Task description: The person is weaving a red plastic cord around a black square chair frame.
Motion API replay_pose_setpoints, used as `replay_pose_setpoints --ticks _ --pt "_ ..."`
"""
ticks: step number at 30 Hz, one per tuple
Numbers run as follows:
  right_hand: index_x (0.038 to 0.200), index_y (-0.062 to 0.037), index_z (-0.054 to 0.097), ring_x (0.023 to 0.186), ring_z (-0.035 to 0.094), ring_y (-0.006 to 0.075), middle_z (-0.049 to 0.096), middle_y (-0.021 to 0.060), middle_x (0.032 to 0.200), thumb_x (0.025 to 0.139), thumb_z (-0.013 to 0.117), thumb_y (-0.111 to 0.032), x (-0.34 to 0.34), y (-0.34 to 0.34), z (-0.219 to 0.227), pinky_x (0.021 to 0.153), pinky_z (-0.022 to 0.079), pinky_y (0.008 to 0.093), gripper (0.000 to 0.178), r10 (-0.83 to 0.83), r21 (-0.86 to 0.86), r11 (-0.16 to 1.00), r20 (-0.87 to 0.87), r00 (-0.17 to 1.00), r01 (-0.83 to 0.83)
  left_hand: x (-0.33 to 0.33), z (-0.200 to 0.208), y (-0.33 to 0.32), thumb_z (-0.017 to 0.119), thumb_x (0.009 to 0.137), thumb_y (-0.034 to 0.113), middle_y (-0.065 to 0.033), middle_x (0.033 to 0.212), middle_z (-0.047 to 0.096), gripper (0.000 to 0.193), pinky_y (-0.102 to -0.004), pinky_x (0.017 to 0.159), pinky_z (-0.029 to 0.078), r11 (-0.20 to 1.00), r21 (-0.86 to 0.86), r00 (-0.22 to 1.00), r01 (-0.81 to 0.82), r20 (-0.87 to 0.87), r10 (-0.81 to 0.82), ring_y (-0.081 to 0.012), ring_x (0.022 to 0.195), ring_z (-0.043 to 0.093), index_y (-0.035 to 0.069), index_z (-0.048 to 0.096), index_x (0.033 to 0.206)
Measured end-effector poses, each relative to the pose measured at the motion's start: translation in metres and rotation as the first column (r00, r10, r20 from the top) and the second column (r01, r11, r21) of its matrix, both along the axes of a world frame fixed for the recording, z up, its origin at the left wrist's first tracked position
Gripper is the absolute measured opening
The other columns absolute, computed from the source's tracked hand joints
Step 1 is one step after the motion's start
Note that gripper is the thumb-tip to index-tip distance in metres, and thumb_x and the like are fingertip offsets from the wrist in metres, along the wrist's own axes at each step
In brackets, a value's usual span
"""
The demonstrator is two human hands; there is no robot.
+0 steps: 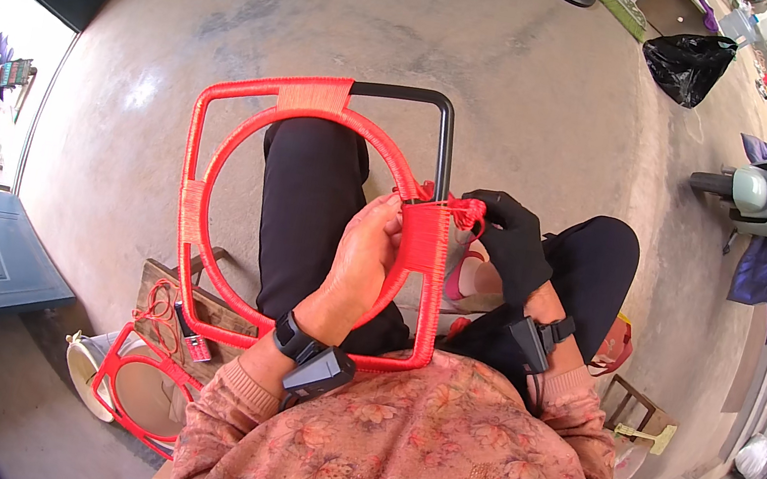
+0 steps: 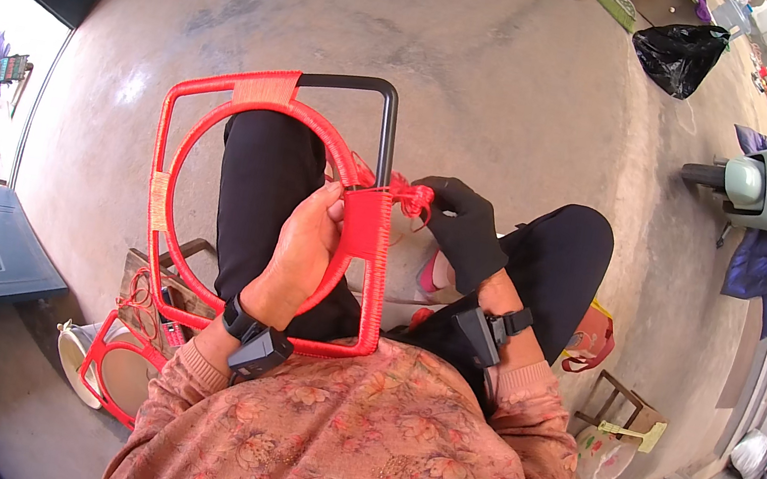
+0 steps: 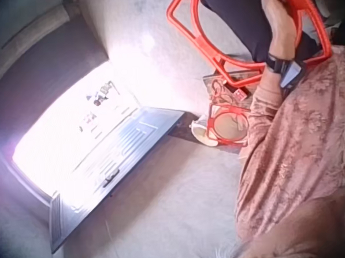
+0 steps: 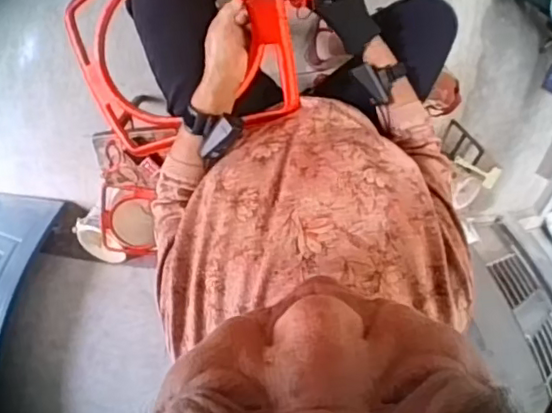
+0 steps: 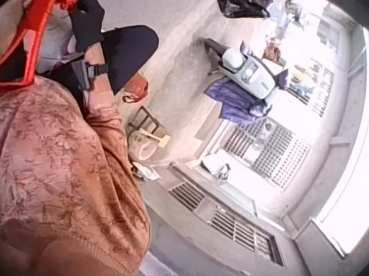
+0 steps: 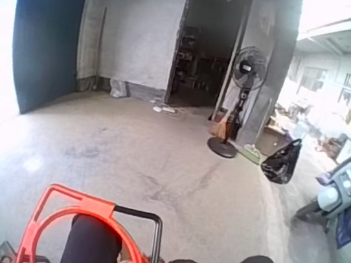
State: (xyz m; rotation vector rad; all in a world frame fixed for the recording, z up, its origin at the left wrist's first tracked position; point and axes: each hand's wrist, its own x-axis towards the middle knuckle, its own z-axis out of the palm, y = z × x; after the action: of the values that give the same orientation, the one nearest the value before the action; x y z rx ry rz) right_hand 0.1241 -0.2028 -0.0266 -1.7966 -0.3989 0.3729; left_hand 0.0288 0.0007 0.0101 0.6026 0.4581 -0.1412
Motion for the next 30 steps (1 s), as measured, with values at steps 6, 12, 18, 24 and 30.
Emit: replay_pose_setpoints --ticks 6,12,18,24,30 --pt "0.109 -0.0006 0.063 0.095 0.064 0.016 0.068 0.0074 0.101 0.087 0.062 0.002 0.015 -0.019 -0.013 0.087 0.051 0.0286 0.022 -0.223 0.153 0.967 0.139 0.965 0.202 0.001 0.002 -0.001 0.053 0.099 0.017 -0.0048 0.097 0.066 0.022 -0.028 0.076 0.054 0.998 0.016 0.998 -0.056 0.009 0.055 -0.0121 0.083 0.063 0.002 0.055 0.115" --pt "0.103 -0.0045 0.063 0.094 0.063 0.0186 0.067 0.0053 0.097 0.092 0.055 -0.012 0.031 -0.064 -0.006 0.089 0.048 0.0319 0.015 -0.33 0.501 0.761 -0.25 0.91 0.414 -0.005 0.004 -0.003 0.06 0.096 0.011 -0.0018 0.095 0.066 0.022 -0.0236 0.073 0.053 0.99 0.111 0.994 -0.087 0.072 0.079 -0.0072 0.082 0.063 0.003 0.056 0.116" --pt "0.097 -0.0085 0.062 0.093 0.061 0.0211 0.066 0.0032 0.093 0.097 0.047 -0.025 0.044 -0.137 0.008 0.091 0.046 0.0353 0.022 -0.342 0.723 0.523 -0.306 0.888 0.451 -0.008 0.003 -0.004 0.059 0.096 0.008 -0.0013 0.095 0.067 0.017 -0.0216 0.071 0.052 0.981 0.166 0.99 -0.102 0.111 0.084 -0.0053 0.082 0.063 0.003 0.059 0.112" --pt "0.08 -0.012 0.051 0.067 0.054 0.02 0.051 0.0036 0.069 0.096 0.046 -0.026 0.082 -0.246 0.027 0.063 0.043 0.0382 0.022 -0.234 0.724 0.611 -0.221 0.947 0.32 -0.008 0.004 -0.004 0.059 0.097 0.009 -0.0003 0.093 0.067 0.013 -0.0198 0.069 0.051 0.982 0.158 0.991 -0.104 0.105 0.088 -0.0048 0.078 0.062 0.004 0.061 0.108" --pt "0.092 -0.0104 0.058 0.06 0.052 0.0191 0.05 0.0038 0.066 0.095 0.057 -0.036 0.073 -0.283 0.064 0.055 0.043 0.0355 0.026 -0.436 0.593 0.297 -0.613 0.659 0.748 -0.007 0.005 -0.003 0.058 0.098 0.009 -0.0011 0.094 0.067 0.012 -0.0213 0.071 0.051 0.983 0.158 0.991 -0.092 0.11 0.075 -0.0057 0.079 0.063 0.003 0.061 0.108"
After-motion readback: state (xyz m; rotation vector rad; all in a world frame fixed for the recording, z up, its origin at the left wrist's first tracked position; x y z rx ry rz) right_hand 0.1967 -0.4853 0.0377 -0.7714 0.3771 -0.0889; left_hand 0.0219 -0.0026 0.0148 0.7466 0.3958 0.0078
